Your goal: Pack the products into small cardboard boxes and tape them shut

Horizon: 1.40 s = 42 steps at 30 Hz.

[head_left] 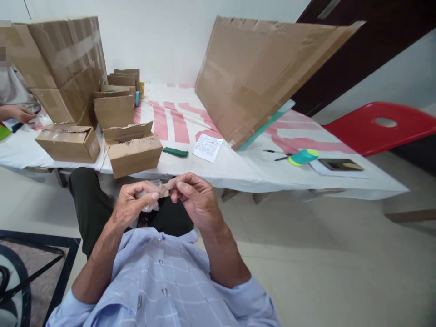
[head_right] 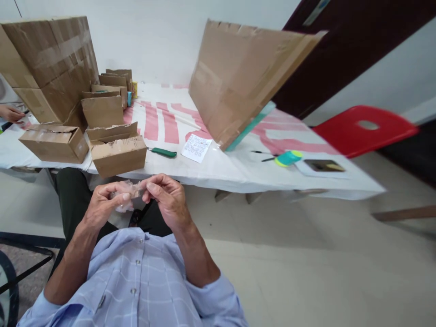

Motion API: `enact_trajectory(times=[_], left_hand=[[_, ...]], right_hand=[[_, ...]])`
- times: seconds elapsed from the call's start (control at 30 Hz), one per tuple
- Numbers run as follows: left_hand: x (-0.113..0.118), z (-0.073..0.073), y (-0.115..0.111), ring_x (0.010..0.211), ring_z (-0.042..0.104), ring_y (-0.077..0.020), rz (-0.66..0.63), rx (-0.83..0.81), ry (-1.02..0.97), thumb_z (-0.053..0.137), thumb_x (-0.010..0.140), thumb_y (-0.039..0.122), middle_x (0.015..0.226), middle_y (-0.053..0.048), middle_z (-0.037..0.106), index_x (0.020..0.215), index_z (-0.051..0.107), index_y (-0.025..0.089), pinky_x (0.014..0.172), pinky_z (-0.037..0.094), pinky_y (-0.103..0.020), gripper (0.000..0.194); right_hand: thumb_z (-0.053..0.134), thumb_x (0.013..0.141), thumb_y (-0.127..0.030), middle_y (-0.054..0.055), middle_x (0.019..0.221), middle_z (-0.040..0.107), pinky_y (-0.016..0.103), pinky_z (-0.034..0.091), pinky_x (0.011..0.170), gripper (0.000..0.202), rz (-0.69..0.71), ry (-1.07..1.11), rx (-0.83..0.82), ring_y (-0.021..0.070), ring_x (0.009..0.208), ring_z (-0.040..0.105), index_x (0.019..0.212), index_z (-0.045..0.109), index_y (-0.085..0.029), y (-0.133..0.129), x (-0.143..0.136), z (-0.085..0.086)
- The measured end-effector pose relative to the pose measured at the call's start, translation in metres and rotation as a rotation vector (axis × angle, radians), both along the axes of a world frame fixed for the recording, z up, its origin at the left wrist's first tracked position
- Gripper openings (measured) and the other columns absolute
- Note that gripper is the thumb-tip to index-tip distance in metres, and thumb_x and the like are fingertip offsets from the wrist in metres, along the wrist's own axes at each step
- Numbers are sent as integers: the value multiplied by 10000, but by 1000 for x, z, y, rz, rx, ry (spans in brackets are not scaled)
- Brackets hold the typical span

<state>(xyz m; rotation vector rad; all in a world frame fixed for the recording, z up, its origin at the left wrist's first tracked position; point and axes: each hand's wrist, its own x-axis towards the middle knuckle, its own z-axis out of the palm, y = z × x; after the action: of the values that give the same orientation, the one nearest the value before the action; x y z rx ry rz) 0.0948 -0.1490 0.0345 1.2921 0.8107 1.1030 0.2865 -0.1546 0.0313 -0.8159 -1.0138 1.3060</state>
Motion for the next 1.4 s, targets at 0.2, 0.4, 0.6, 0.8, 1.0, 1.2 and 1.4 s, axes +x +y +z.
enact_trajectory(times=[0.2, 0.4, 0.6, 0.8, 1.0, 1.2, 1.4], left_hand=[[-9, 11, -7, 607, 571, -132, 10, 64, 44, 935, 768, 585, 705, -56, 698, 719, 781, 145, 567, 442, -252, 468], [-16, 15, -15, 609, 553, -136, 22, 108, 93, 917, 790, 582, 681, -55, 683, 683, 762, 150, 573, 432, -262, 471], [-23, 16, -20, 593, 548, -134, 29, 93, 95, 923, 782, 561, 633, -44, 654, 584, 680, 158, 579, 432, -264, 511], [-26, 15, -20, 570, 517, -124, 30, 97, 121, 907, 787, 580, 623, -39, 636, 607, 699, 158, 548, 399, -258, 504], [-23, 8, -21, 573, 494, -119, -8, 110, 150, 877, 828, 560, 640, -38, 626, 634, 715, 158, 537, 373, -257, 475], [-24, 7, -22, 551, 473, -103, 25, 120, 174, 876, 837, 536, 631, -33, 623, 634, 715, 155, 518, 358, -240, 461], [-22, 9, -23, 547, 441, -98, 52, 121, 186, 890, 818, 551, 612, -22, 598, 632, 711, 154, 499, 328, -231, 474]], right_hand=[[877, 855, -486, 32, 858, 799, 322, 569, 634, 318, -85, -71, 163, 139, 618, 616, 784, 682, -245, -13, -4, 5], [868, 853, -490, 32, 851, 786, 319, 568, 633, 320, -29, -85, 142, 144, 637, 627, 778, 680, -242, -17, -5, 1], [885, 831, -568, 1, 792, 730, 298, 574, 624, 386, 178, -13, 33, 140, 630, 630, 872, 682, -242, -12, 7, -1], [941, 736, -680, 60, 1025, 768, 328, 629, 761, 632, 217, -123, 94, 184, 833, 720, 1171, 767, -255, -12, 0, 0], [886, 846, -549, 19, 866, 718, 315, 601, 717, 326, 185, -251, 122, 153, 737, 643, 886, 787, -241, -11, -9, -4], [866, 871, -485, 40, 1028, 713, 325, 590, 822, 288, 123, -254, 217, 168, 876, 656, 819, 722, -241, -8, -5, -1], [904, 835, -500, 18, 915, 721, 326, 607, 809, 340, 187, -252, 139, 165, 829, 666, 995, 732, -255, -7, -3, -2]])
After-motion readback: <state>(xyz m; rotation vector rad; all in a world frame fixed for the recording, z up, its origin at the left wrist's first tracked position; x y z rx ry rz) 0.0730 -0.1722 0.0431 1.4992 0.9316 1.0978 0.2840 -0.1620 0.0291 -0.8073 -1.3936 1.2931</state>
